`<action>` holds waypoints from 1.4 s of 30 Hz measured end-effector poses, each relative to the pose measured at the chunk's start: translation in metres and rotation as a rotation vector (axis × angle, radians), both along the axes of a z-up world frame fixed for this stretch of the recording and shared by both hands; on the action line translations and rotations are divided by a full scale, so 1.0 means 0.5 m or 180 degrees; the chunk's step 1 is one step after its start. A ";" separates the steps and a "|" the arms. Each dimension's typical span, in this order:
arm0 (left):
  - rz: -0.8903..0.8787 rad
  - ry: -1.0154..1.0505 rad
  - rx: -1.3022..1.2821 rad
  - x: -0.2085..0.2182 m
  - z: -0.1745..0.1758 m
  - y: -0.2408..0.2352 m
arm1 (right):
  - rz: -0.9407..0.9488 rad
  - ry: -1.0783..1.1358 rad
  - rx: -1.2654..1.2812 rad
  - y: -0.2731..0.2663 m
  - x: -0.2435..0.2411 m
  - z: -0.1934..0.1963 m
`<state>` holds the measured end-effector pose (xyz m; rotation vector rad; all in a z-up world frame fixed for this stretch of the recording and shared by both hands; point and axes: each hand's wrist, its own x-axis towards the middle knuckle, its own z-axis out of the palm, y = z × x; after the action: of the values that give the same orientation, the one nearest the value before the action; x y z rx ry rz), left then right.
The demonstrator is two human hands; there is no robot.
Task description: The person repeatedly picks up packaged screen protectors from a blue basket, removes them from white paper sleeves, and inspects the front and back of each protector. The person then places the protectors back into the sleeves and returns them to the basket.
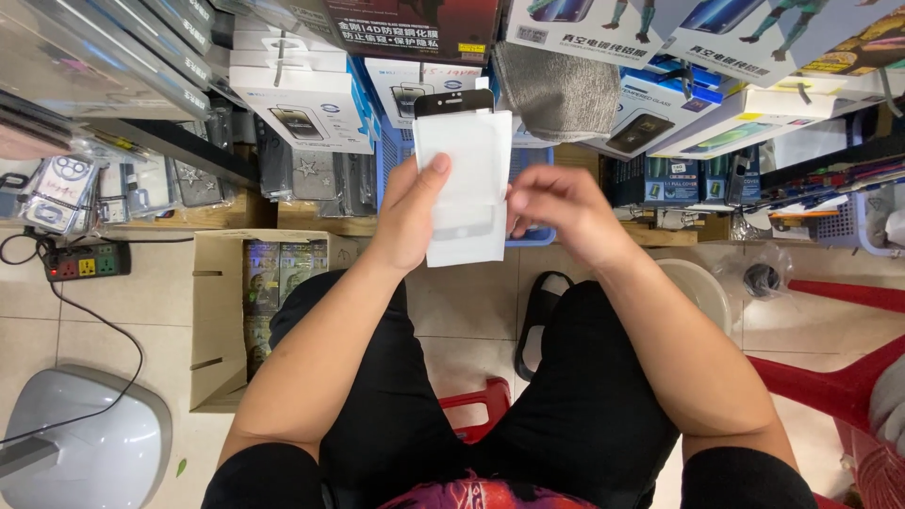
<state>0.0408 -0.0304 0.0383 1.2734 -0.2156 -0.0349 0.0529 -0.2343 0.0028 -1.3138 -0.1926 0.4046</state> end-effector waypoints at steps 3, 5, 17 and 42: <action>-0.0408 0.0284 -0.0092 -0.040 0.025 -0.027 | -0.0258 -0.0317 0.0634 -0.015 0.022 -0.004; -0.0713 0.0485 -0.0165 -0.064 0.043 -0.045 | 0.0016 -0.0324 0.0996 -0.018 0.028 -0.034; -0.2029 0.1739 -0.1414 -0.096 0.001 -0.064 | 0.0298 -0.0082 0.1989 -0.037 0.011 -0.008; -0.1613 0.2573 -0.3124 -0.110 -0.042 -0.081 | 0.0288 0.0414 0.1864 0.017 -0.023 0.017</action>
<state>-0.0143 -0.0709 0.0172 0.1401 0.1522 -0.7714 0.0415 -0.2260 0.0115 -0.7028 -0.2400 0.4656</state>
